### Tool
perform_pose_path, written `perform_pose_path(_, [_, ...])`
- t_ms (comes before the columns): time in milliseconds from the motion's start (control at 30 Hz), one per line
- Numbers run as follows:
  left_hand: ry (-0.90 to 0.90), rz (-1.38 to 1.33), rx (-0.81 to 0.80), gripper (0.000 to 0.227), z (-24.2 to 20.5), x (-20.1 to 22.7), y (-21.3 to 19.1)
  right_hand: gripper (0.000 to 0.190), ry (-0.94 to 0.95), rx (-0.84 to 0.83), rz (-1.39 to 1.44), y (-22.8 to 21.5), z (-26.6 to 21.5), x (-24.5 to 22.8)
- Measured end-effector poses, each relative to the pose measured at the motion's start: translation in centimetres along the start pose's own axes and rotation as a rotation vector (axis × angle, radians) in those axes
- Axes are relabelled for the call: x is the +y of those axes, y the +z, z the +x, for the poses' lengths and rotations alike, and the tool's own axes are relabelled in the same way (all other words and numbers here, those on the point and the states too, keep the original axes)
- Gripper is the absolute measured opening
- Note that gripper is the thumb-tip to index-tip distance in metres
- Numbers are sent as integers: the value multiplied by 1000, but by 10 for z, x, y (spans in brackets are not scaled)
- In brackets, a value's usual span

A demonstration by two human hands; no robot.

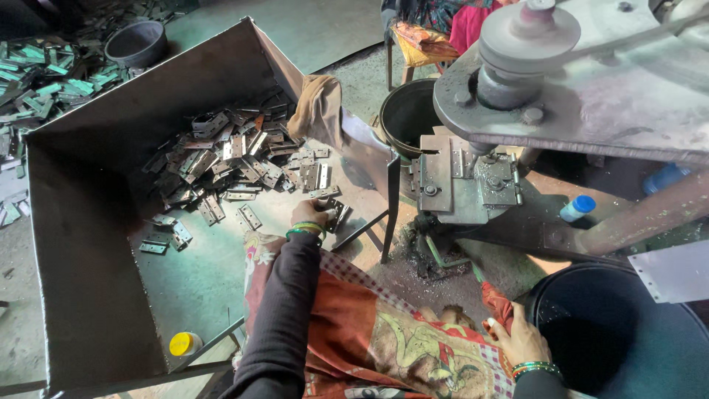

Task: The person repeatedly places small metal pieces into a press machine and operates the lever to process them. The person handles the metal pieces one at a time, positioning them under the press and then releasing them after the cycle.

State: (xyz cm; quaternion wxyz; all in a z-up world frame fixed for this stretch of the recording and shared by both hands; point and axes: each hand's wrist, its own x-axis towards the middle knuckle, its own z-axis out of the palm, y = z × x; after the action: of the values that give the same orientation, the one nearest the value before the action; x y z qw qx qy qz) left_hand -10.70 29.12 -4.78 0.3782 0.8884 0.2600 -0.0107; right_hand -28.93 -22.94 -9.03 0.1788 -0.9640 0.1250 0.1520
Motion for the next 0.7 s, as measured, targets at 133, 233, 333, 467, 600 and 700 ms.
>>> perform_pose_path(133, [-84,110,94,37,4,-3,-2,76,0,3,11,-2,-2,-4])
perform_pose_path(233, [-155,140,78,36,4,3,3,76,2,4,24,-3,-2,-3])
perform_pose_path(333, [-150,121,52,37,-3,14,3,75,-9,1,35,-1,-1,0])
perform_pose_path(467, [82,205,147,28,-35,28,-17,77,-18,36,29,3,0,-1])
perform_pose_path(600, [371,65,154,35,-96,59,-10,73,-62,70,87,6,1,4])
perform_pose_path(700, [460,-272,-160,37,-142,98,13,73,-51,50,81,11,4,6])
